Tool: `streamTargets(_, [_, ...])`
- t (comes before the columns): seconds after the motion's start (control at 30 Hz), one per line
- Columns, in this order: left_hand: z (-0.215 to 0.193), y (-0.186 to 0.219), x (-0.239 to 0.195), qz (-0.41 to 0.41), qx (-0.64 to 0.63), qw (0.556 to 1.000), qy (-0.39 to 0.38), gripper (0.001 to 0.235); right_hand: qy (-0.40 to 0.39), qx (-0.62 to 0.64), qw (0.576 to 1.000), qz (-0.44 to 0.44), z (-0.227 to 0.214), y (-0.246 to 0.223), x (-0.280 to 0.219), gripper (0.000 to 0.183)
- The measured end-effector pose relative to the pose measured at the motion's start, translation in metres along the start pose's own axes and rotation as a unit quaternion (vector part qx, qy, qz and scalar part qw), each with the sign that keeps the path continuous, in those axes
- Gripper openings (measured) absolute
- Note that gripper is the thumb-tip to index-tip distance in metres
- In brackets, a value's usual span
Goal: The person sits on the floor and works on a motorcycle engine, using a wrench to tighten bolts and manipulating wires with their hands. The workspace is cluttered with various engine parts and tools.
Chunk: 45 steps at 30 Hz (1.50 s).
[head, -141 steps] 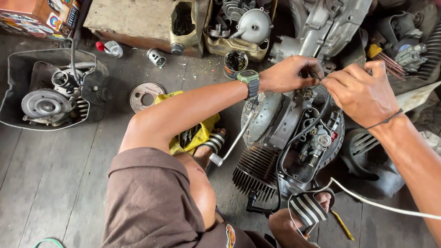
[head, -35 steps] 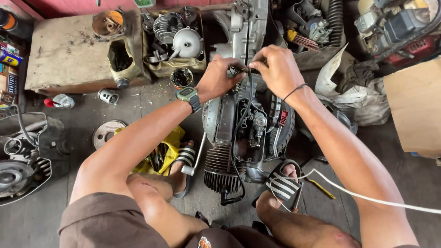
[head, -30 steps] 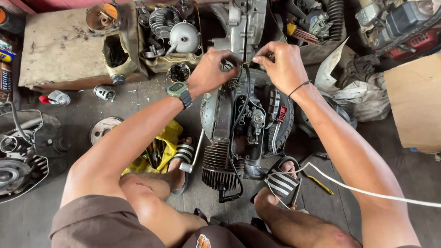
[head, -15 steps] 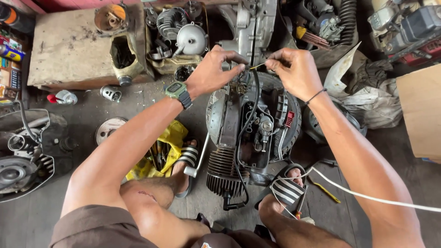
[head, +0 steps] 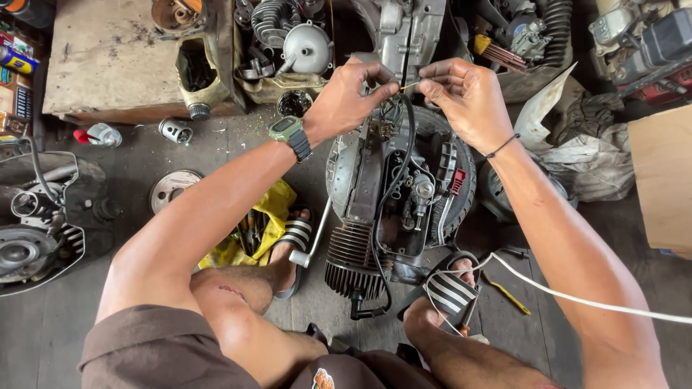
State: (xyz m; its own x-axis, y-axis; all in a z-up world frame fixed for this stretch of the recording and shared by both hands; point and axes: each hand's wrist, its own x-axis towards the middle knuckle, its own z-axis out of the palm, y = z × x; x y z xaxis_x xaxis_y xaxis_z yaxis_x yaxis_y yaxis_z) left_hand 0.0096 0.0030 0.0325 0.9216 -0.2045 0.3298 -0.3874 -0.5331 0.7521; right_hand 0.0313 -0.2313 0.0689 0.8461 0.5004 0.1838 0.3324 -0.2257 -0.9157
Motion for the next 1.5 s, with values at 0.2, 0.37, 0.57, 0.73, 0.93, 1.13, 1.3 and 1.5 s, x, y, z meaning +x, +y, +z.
streamTargets(0.2, [0.007, -0.017, 0.012, -0.046, 0.047, 0.998, 0.008, 0.017, 0.081, -0.141, 0.984, -0.073, 0.004, -0.001, 0.001, 0.009])
streamTargets(0.37, [0.007, -0.069, 0.020, -0.011, 0.159, 0.986, -0.039, 0.013, 0.111, -0.116, 0.984, -0.073, -0.013, 0.026, -0.001, 0.009])
streamTargets(0.57, [0.028, -0.066, 0.031, -0.017, 0.193, 0.962, -0.190, 0.039, 0.101, -0.126, 0.987, -0.015, -0.017, 0.057, -0.010, 0.010])
streamTargets(0.73, [0.027, -0.065, 0.029, 0.004, 0.109, 0.977, -0.183, 0.018, 0.101, -0.102, 0.989, 0.022, -0.020, 0.068, -0.022, 0.008])
streamTargets(0.93, [0.042, -0.080, 0.025, 0.040, 0.109, 0.982, -0.151, 0.025, 0.103, -0.097, 0.990, 0.022, -0.021, 0.071, -0.024, 0.008])
streamTargets(1.13, [0.040, -0.072, 0.027, 0.003, 0.119, 0.981, -0.151, 0.028, 0.096, -0.082, 0.992, 0.024, -0.019, 0.070, -0.024, 0.009])
streamTargets(1.3, [0.007, -0.039, 0.050, -0.022, 0.053, 0.994, -0.093, 0.014, 0.101, -0.117, 0.987, 0.037, -0.021, 0.073, -0.025, 0.007])
streamTargets(1.5, [-0.030, -0.045, 0.022, -0.067, 0.038, 0.993, -0.094, 0.014, 0.106, -0.090, 0.990, 0.016, -0.021, 0.058, -0.025, 0.008])
